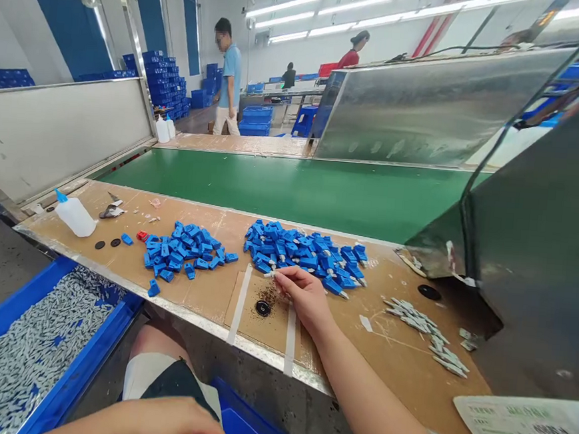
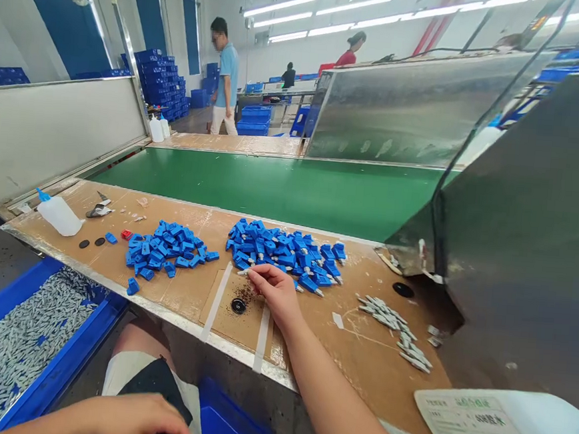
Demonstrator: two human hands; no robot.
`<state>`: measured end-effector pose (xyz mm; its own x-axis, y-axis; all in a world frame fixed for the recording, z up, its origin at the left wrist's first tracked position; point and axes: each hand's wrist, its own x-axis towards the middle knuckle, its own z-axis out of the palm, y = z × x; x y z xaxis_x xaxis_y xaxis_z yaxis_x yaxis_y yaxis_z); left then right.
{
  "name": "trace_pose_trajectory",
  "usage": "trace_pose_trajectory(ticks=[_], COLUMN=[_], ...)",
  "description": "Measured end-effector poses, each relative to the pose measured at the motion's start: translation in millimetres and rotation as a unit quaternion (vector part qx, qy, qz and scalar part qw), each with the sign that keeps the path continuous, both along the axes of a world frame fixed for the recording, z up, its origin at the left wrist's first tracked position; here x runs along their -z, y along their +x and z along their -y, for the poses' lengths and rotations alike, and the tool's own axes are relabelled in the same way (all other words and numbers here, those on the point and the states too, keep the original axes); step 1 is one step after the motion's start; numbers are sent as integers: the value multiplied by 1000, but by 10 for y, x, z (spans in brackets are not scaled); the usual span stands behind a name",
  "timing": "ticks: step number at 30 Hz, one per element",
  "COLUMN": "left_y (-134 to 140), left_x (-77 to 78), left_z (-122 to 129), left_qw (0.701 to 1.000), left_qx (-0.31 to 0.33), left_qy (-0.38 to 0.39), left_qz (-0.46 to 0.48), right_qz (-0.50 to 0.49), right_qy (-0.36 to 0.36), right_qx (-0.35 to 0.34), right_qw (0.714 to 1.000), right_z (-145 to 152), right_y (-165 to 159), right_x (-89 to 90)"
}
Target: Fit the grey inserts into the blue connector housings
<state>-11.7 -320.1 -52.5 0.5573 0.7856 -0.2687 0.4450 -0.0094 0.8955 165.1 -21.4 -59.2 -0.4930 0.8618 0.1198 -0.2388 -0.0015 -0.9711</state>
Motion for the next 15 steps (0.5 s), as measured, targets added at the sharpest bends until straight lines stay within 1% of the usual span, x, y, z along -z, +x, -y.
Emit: trace_pose_trajectory(ticks=[1, 2, 3, 4, 5, 6, 7, 9, 10, 12, 15], left_y=[-8, -19, -36, -58, -85, -111, -134, -162, -168, -173, -183], left_x=[-64, -123, -178, -225, -264, -291, -304, -289, -262, -183, -64], left_z=[-97, -228, -392, -590, -813, -1051, -1289, -1711, -1875, -2090, -2188], left_qw=[999, 992, 979, 956, 924, 897, 884, 883, 886, 890, 892], left_qx=[-49, -118, -202, -289, -376, -433, -455, -461, -457, -451, -441], left_qy=[13, 25, 36, 48, 71, 94, 103, 92, 82, 67, 78], left_qz=[-14, -19, -15, -2, 4, 5, 4, 7, -1, -21, -53], right_qz=[-7, -15, -23, -31, -37, -40, -42, -40, -36, -21, 6], right_qy=[0, 2, 5, 11, 18, 27, 39, 72, 96, 158, 251], right_qx=[0, 1, 4, 9, 18, 28, 41, 62, 68, 65, 44], right_qw=[1000, 1000, 1000, 999, 999, 998, 997, 995, 992, 985, 967], right_z=[7, 14, 17, 17, 15, 12, 9, 10, 16, 34, 64], right_y=[-5, -10, -14, -19, -23, -25, -25, -21, -18, -12, -15], right_x=[-17, -34, -48, -59, -65, -65, -61, -45, -34, -17, -5])
